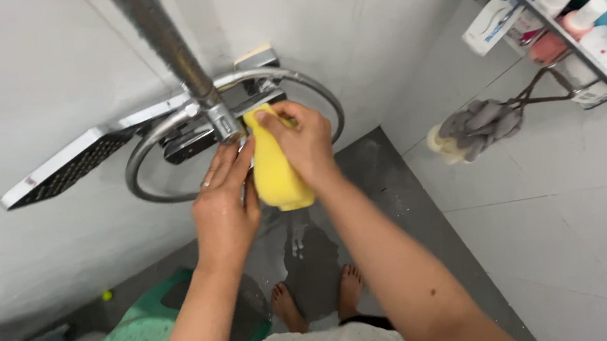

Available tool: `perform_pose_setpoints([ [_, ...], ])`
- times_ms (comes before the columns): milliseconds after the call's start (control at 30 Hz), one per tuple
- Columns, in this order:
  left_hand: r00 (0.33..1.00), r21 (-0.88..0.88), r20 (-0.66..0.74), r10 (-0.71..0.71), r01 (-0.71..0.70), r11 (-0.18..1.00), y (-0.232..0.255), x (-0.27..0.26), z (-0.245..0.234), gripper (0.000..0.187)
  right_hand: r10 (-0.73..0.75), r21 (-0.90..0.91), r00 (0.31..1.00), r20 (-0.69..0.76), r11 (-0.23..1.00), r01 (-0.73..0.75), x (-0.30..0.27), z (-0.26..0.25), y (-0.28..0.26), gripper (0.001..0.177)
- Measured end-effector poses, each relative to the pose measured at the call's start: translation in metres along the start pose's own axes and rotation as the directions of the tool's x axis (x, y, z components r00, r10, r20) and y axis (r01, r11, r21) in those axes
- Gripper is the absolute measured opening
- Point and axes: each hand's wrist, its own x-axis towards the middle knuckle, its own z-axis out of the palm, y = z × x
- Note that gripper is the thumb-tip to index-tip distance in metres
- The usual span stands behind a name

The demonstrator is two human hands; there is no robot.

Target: The person scrubs the shower faucet and handheld showerhead using a pink toothbrush, then wipes the fixtures with a yellow sponge. They apply a cleaning spray to the showerhead and continue scrubbing and rinsing the components.

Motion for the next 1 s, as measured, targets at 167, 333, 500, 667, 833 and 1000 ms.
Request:
perform_pose_setpoints([
  [167, 0.999, 0.017, 0.037, 0.004, -0.005, 1.0, -0.001, 0.0, -0.008, 0.056, -0.085, 0.046, 0.968, -0.235, 0.994, 0.098, 0.001, 0.011, 0.011, 0.018],
  [333, 0.997, -0.072, -0.023, -0.07, 0.068, 0.995, 0.003, 0.0, -0.001, 0.057, 0.012, 0.157, 0.974, 0.227, 0.986, -0.048, 0.013, 0.0, 0.033, 0.017],
  [500, 0.963, -0.352, 0.016, -0.27, 0.258, 0.9, 0.007, -0.001, 0.001, 0.048, 0.26, 0.247, 0.798, 0.544, 0.859, -0.448, 0.006, -0.008, 0.04, 0.022],
  [667, 0.957, -0.41, 0.02, -0.291, 0.273, 0.87, 0.01, 0.001, -0.003, 0.044, 0.112, 0.191, 0.935, 0.337, 0.964, -0.185, -0.019, -0.007, 0.026, 0.022],
  [833, 0.952, -0.283, -0.071, -0.297, 0.266, 0.921, 0.014, 0.003, 0.005, 0.049, 0.072, 0.13, 0.944, 0.321, 0.984, -0.119, -0.011, -0.004, 0.018, 0.021],
  [1000, 0.949, -0.24, -0.159, -0.272, 0.231, 0.943, 0.015, -0.002, 0.014, 0.065, 0.297, 0.085, 0.719, 0.629, 0.893, -0.443, 0.007, 0.002, 0.042, 0.024],
])
